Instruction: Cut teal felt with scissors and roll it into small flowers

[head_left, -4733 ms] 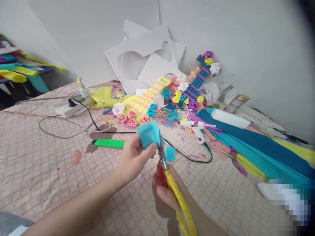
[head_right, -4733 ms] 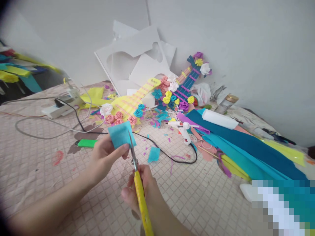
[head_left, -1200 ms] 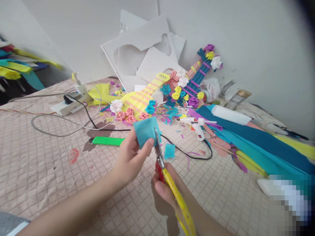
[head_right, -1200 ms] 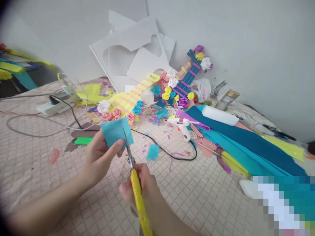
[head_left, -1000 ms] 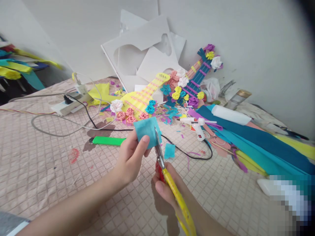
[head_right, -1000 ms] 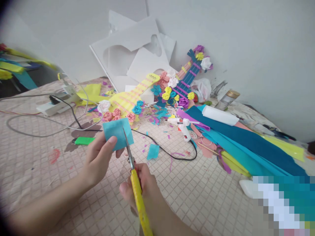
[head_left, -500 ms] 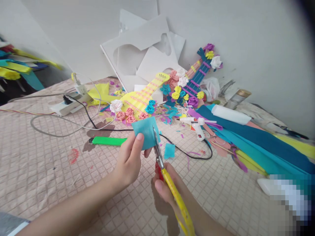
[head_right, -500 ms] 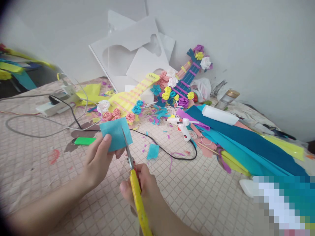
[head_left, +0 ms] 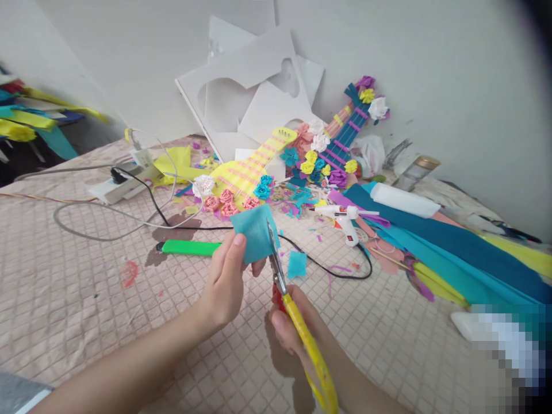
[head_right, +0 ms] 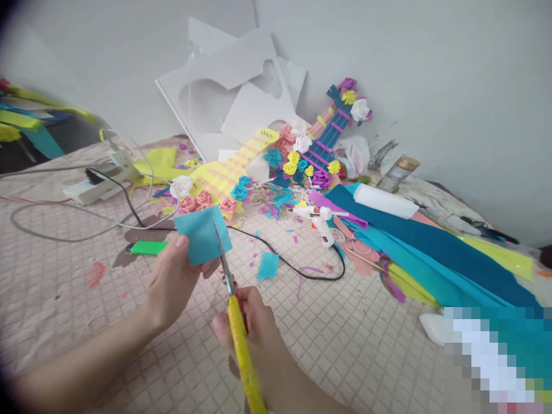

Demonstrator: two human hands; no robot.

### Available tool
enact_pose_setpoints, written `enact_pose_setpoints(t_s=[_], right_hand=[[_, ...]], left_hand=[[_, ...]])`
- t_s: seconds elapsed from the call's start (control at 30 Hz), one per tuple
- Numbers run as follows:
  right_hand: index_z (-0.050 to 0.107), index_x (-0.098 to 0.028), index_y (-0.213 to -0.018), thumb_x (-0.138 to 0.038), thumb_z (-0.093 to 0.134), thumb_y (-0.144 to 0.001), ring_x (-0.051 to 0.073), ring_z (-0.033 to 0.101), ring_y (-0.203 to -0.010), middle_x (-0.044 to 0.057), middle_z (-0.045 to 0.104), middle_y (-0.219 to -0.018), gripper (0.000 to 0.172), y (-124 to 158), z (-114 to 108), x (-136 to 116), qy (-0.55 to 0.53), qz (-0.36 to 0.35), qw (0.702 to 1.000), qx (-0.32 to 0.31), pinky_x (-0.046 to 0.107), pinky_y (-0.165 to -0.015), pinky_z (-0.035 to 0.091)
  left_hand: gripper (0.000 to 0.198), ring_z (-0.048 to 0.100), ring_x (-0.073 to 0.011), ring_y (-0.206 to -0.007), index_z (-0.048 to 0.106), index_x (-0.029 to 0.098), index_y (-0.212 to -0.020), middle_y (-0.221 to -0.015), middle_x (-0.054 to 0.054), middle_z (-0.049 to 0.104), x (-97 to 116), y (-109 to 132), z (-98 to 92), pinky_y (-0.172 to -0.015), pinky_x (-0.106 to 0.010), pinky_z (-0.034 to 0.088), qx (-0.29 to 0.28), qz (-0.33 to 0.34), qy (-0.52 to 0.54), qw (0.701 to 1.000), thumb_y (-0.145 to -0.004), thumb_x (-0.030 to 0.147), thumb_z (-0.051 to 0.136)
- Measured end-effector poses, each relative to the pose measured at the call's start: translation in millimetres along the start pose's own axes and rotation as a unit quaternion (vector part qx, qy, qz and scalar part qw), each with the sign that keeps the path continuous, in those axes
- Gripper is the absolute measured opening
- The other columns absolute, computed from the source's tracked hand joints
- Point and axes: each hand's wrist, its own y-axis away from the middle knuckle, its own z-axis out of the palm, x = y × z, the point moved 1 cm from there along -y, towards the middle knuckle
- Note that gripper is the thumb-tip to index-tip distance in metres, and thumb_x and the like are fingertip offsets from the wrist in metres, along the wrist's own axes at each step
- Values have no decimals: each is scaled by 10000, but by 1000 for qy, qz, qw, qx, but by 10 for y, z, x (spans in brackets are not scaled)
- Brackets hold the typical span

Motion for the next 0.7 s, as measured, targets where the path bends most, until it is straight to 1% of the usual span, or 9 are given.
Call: enact_pose_setpoints(t_s=[0.1,0.2,0.43,0.7], right_hand=[[352,-218,-804,-468,534,-745,32,228,-372,-112,321,-507,314,-3,9,4,-12,9,1000,6,180,-355,172],[352,-219,-802,-489,528,-745,34,209,-364,-119,310,-484,327,-1,11,7,-13,4,1000,8,189,-353,157],[346,-224,-792,-507,523,-748,40,213,-358,-118,305,-470,337,-6,10,23,-10,1,1000,7,194,-352,161],[343,-223,-774,-477,541,-749,35,216,-363,-116,310,-493,322,1,19,-12,-14,5,1000,9,190,-352,172]], left_hand=[[320,360,-110,-464,405,196,-650,-512,31,406,4,2,6,-460,-277,279,-4,1,11,1000,-916,360,337],[318,362,-109,-467,402,194,-649,-509,31,404,11,-3,11,-462,-275,283,-7,3,22,1000,-918,350,336],[323,372,-112,-468,392,197,-645,-514,31,413,18,-6,17,-461,-270,300,3,-11,19,1000,-907,377,341],[344,374,-116,-462,390,202,-628,-502,26,398,24,-10,19,-445,-265,310,5,-15,19,1000,-900,407,341]])
